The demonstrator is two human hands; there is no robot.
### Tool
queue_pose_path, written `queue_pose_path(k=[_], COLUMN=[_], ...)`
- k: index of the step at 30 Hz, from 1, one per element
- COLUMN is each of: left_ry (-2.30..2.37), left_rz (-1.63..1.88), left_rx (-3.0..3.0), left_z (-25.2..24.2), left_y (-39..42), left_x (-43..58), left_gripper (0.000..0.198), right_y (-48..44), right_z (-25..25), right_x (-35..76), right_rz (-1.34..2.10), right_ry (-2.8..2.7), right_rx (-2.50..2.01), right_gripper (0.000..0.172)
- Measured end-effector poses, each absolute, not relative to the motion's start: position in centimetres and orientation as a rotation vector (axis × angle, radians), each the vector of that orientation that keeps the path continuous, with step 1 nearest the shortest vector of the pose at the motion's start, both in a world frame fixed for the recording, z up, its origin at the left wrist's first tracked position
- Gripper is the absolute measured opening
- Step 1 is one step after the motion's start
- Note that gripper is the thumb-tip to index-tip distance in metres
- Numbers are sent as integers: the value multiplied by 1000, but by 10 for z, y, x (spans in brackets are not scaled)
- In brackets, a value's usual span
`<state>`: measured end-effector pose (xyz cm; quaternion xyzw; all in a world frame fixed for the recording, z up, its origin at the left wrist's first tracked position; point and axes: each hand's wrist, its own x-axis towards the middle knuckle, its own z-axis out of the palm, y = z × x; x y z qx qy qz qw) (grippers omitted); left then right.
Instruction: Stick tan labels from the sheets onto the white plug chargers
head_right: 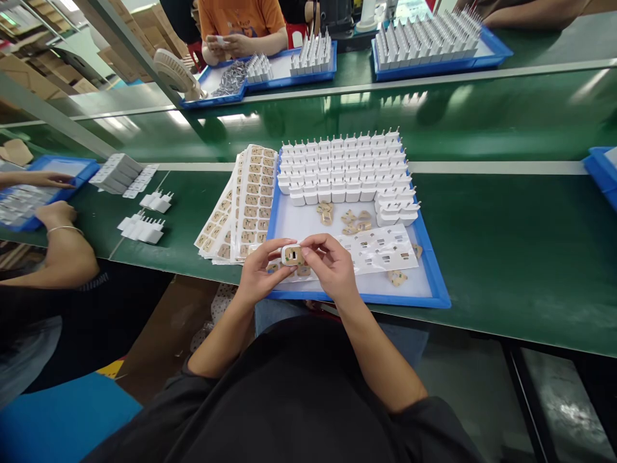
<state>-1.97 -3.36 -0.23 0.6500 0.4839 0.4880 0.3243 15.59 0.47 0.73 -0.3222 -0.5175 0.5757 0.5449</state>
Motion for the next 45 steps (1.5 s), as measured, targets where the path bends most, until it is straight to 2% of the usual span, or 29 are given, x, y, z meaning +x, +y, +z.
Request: queue_pose_path(k=[5,12,25,35,37,39,43,45], left_ry=[1292,1304,1311,1286,1262,1242,1249,1258], left_rz=[1278,1276,1303,1355,1383,1402,1456,1492], left_rx=[1725,1755,1906,1978,1913,1788,1541,1529], left_z=[-1,0,1,3,1,-1,-6,-8], left_y=[-33,-32,-32,-32,-34,-36,-38,-38], left_x=[-19,-20,-22,-21,-20,-18,-13,-11], left_gripper=[43,42,41,39,37,36,38,36], right_y=[4,4,2,-2,-2,-1,3,4], right_z=[7,3,0,3,3,3,3,2], right_x=[156,157,154,151,151,151,154,154], right_rz=[1371,1334,1215,906,831,887,1328,1476], right_ry=[-1235,-1269,-1361,-1545,-1556,-1530,-1455,-1438], right_rx=[-787,-767,-803,-883,-915,-933,-809,-761], right_gripper=[16,6,8,3,8,13,20,31])
